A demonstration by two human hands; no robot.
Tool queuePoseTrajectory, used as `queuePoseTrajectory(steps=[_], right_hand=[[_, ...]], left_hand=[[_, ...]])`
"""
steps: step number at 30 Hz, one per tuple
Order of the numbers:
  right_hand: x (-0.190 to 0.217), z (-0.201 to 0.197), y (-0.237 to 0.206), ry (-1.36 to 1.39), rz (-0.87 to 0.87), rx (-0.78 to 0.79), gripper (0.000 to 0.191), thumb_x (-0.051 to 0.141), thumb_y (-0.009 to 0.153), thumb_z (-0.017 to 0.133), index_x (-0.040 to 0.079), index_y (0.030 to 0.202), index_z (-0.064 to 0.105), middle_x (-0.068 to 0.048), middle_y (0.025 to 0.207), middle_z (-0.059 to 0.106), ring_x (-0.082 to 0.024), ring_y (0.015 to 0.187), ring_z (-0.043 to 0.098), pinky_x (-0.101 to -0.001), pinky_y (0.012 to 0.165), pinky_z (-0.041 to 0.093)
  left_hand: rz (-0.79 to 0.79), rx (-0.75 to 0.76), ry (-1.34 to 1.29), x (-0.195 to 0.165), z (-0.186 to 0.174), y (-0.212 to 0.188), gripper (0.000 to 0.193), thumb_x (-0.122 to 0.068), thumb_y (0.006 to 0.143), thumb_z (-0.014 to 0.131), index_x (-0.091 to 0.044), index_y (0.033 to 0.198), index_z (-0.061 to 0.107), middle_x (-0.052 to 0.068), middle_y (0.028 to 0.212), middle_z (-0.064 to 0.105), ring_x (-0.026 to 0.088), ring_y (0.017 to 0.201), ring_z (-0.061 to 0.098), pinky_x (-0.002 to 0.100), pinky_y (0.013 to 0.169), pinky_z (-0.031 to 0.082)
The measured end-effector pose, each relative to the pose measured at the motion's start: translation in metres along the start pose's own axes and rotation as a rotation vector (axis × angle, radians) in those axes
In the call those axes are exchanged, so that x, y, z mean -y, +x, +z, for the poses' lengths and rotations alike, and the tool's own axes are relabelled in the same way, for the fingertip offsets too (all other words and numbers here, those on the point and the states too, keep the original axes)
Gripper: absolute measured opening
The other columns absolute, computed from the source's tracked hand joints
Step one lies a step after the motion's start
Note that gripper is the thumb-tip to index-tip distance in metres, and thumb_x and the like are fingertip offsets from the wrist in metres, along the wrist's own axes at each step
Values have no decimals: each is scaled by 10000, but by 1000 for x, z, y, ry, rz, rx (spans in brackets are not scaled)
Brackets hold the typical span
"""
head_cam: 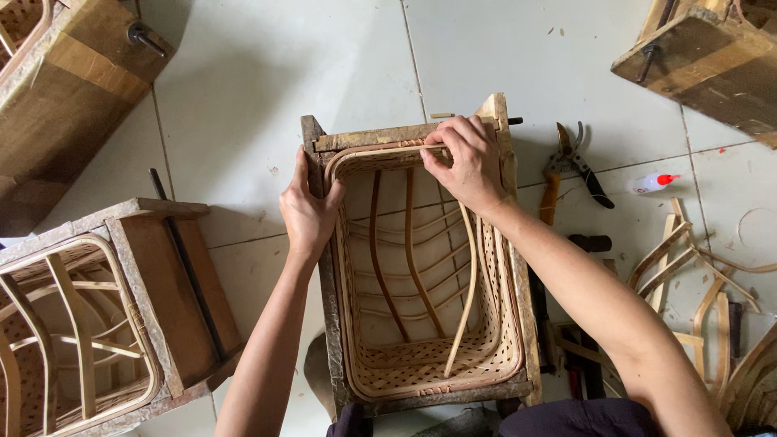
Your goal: The person assembles a rectangular woven basket by inserting thin wooden strips into a wooden frame. They use a hammer to tap the strips into place, then use pliers to trim and adjust the edges. The person continues to add and secure strips around the basket's rim.
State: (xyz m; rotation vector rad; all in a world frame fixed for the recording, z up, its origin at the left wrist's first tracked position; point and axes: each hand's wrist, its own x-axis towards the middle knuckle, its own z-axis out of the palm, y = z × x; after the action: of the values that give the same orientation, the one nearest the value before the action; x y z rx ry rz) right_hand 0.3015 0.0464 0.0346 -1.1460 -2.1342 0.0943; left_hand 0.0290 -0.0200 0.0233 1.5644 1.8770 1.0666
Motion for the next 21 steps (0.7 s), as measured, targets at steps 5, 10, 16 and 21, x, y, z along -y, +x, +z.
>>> queuePoseTrajectory(steps=[5,10,16,21], right_hand=[[1,3,4,-10,-14,-27,220,160,818,872,113,878,666,-22,949,622,-187,903,552,-363,829,442],[2,-1,2,-24,-32,-11,222,152,845,872,111,913,665,-17,977,627,-183,950,560,-350,854,452],[6,-3,8,-55,-50,-41,233,188,848,868,126,912,653,-15,976,623,-177,936,549,-341,854,455],[9,-3,11,-105,-56,-50,237,183,867,851,134,911,623,-13,950,593,-176,917,539,-341,852,443]], left_hand=[[-28,15,12,-3,-1,0,777,-70,848,749,38,1536,404,147,920,780,184,757,757,329,734,624],[-32,18,6,-2,-1,-2,775,-97,847,773,5,1533,427,152,939,780,191,762,765,341,736,625],[-42,19,22,-8,-3,0,786,-108,843,772,-7,1540,423,163,951,783,218,768,770,356,729,632],[184,-97,258,-31,-7,6,789,-168,758,830,-11,1427,443,253,1155,710,338,899,713,415,809,603]])
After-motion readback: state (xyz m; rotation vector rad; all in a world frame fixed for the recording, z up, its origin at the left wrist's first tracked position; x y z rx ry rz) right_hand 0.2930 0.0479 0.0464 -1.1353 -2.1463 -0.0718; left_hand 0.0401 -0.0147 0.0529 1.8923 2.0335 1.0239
